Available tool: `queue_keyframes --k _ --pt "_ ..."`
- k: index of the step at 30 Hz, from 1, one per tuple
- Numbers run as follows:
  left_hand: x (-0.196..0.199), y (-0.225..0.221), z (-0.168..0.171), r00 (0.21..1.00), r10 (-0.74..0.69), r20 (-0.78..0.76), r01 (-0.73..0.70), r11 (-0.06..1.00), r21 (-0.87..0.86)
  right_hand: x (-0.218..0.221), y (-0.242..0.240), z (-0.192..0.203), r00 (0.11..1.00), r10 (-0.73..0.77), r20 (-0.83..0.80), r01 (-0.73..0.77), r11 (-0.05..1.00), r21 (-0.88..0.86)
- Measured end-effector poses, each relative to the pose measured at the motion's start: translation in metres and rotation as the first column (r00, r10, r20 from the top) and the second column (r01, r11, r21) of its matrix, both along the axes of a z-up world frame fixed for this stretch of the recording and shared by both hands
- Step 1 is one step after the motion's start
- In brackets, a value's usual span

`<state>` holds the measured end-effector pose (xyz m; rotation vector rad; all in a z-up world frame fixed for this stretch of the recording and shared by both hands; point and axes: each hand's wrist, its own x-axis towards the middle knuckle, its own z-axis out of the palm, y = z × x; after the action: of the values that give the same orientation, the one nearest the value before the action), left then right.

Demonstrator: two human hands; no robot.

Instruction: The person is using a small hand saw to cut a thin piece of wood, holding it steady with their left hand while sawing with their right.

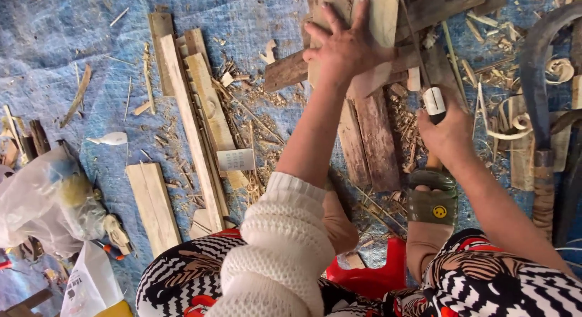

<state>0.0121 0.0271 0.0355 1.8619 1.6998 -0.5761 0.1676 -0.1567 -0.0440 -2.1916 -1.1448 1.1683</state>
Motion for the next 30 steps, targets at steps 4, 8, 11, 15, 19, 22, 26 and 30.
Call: queue_keyframes --k 4,8,11,15,19,22,26,30 --pt "0.0 -0.01 -0.011 0.999 -0.036 -0.026 0.037 0.998 0.043 0.018 -0.014 0.02 0.997 0.007 -0.076 -0.007 1.0 0.003" --pt "-0.002 -0.018 -0.045 0.994 -0.096 -0.056 0.105 0.977 0.187 0.032 -0.046 0.008 0.995 0.068 0.074 -0.064 0.996 -0.055" --pt "-0.008 -0.024 -0.047 0.992 -0.112 -0.053 0.119 0.976 0.18 0.035 -0.067 0.001 0.991 0.088 0.101 -0.082 0.995 -0.055" --pt "-0.007 -0.025 -0.04 0.992 -0.125 -0.035 0.13 0.975 0.181 0.041 -0.082 -0.023 0.979 0.09 0.18 -0.09 0.996 -0.009" --pt "-0.007 -0.026 -0.042 0.99 -0.133 -0.047 0.138 0.982 0.128 0.026 -0.057 0.001 0.985 0.106 0.14 -0.112 0.993 0.041" --pt "-0.005 -0.023 -0.039 0.991 -0.131 -0.035 0.134 0.979 0.153 0.013 0.001 0.023 0.997 0.015 -0.073 -0.018 0.999 -0.041" --pt "-0.004 -0.026 -0.027 0.992 -0.122 -0.032 0.125 0.984 0.131 0.012 0.025 0.005 0.997 0.081 0.009 -0.082 0.995 0.051" --pt "-0.01 -0.028 -0.038 0.987 -0.15 -0.052 0.156 0.973 0.171 0.014 -0.005 0.004 0.992 0.118 0.032 -0.122 0.966 0.227"
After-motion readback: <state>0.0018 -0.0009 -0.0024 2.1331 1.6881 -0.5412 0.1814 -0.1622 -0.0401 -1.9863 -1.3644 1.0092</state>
